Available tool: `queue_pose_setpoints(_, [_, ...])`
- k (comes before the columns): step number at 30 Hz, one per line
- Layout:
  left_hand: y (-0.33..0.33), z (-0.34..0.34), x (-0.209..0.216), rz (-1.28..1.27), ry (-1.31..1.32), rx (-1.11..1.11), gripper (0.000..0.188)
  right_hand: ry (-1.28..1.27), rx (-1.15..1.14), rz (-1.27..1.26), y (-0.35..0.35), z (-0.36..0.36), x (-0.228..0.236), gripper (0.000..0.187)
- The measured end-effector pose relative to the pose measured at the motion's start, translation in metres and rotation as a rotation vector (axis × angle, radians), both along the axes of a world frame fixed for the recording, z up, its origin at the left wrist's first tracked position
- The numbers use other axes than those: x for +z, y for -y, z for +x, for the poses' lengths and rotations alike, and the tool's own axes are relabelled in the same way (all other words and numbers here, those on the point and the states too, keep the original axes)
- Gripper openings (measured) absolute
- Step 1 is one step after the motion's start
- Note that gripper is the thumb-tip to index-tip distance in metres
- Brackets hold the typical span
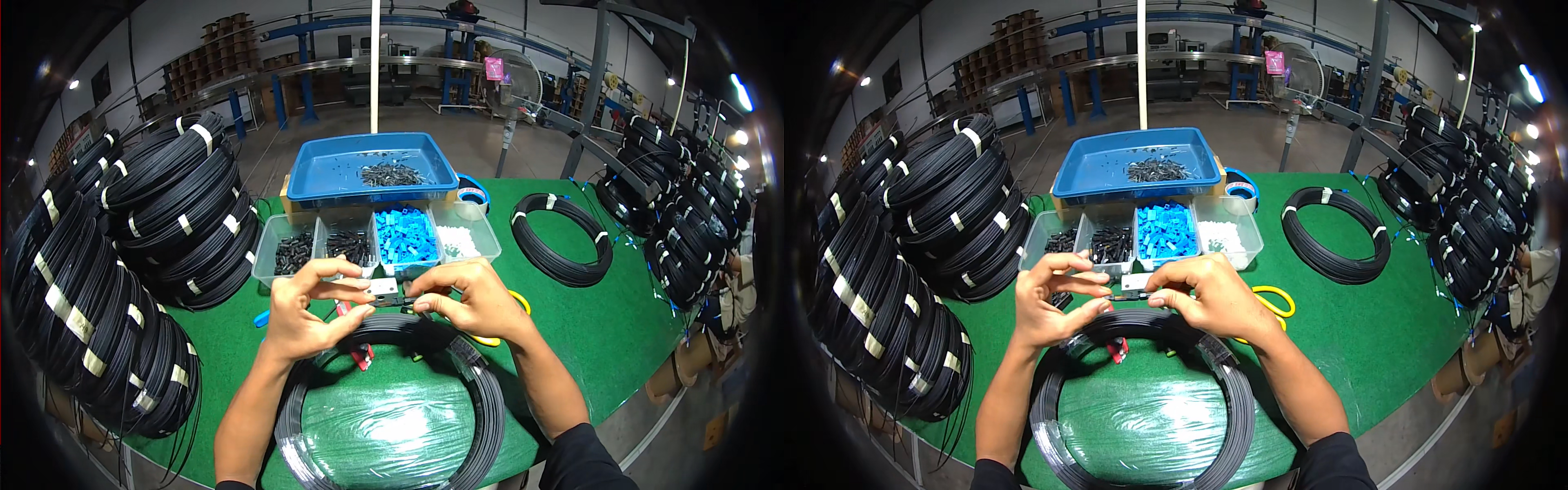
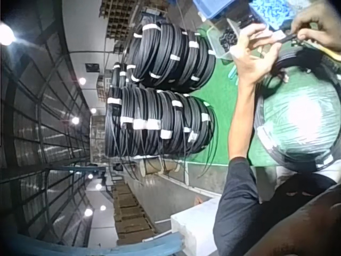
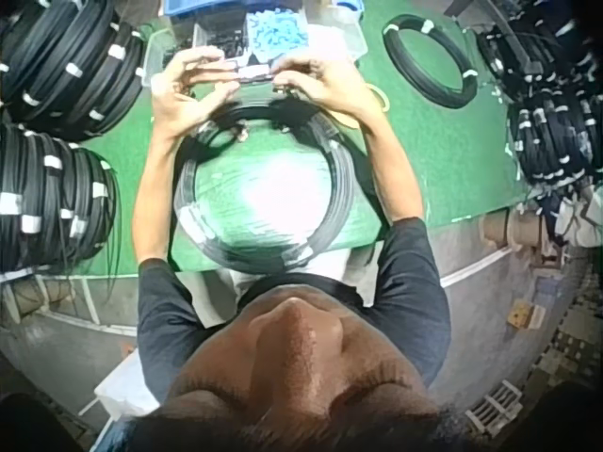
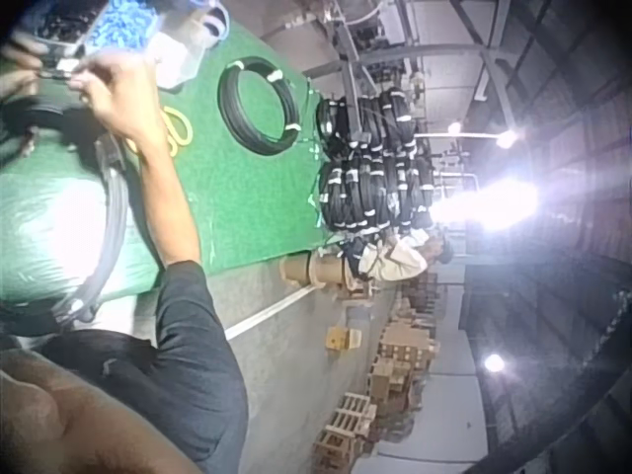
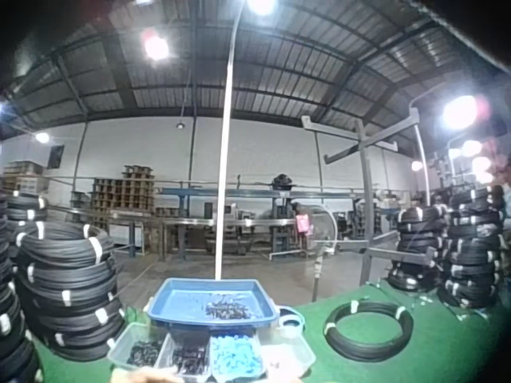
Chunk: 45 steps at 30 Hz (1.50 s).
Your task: Assembling wire cables by attaching small plastic components to the wire harness.
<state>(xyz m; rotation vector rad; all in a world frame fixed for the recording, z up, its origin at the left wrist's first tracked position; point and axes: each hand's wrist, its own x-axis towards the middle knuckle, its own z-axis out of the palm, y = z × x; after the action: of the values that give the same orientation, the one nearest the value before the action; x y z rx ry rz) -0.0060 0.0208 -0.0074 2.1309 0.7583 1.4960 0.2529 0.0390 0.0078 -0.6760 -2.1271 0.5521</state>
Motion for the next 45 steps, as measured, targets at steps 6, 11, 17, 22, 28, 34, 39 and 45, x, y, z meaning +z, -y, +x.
queue_pose_setpoints(6, [-0.037, 0.004, 0.017, 0.056, -0.308, 0.065, 0.017, 0.071, -0.310, -0.213, -0.018, 0.021, 0.002, 0.015])
queue_pose_setpoints(11, [-0.109, 0.012, 0.006, 0.176, -0.677, 0.081, 0.013, 0.007, -0.588, -0.305, -0.052, 0.040, -0.013, 0.016])
queue_pose_setpoints(17, [-0.165, 0.046, 0.007, 0.271, -1.038, -0.035, 0.014, 0.013, -0.646, -0.371, -0.085, 0.043, 0.009, 0.019])
queue_pose_setpoints(22, [-0.188, 0.061, 0.002, 0.176, -1.193, -0.080, 0.016, 0.013, -0.675, -0.444, -0.086, 0.036, 0.004, 0.019])
queue_pose_setpoints(28, [-0.193, 0.068, 0.001, 0.256, -1.010, -0.016, 0.017, 0.017, -0.679, -0.418, -0.091, 0.036, -0.001, 0.019])
queue_pose_setpoints(34, [-0.194, 0.071, -0.005, 0.251, -1.125, -0.095, 0.018, 0.039, -0.626, -0.422, -0.085, 0.037, 0.003, 0.018])
queue_pose_setpoints(39, [-0.196, 0.070, -0.007, 0.397, -1.096, -0.053, 0.019, 0.038, -0.602, -0.453, -0.084, 0.033, 0.004, 0.018])
queue_pose_setpoints(45, [-0.184, 0.068, 0.001, 0.306, -1.034, 0.023, 0.018, -0.015, -0.605, -0.434, -0.081, 0.034, 0.007, 0.019])
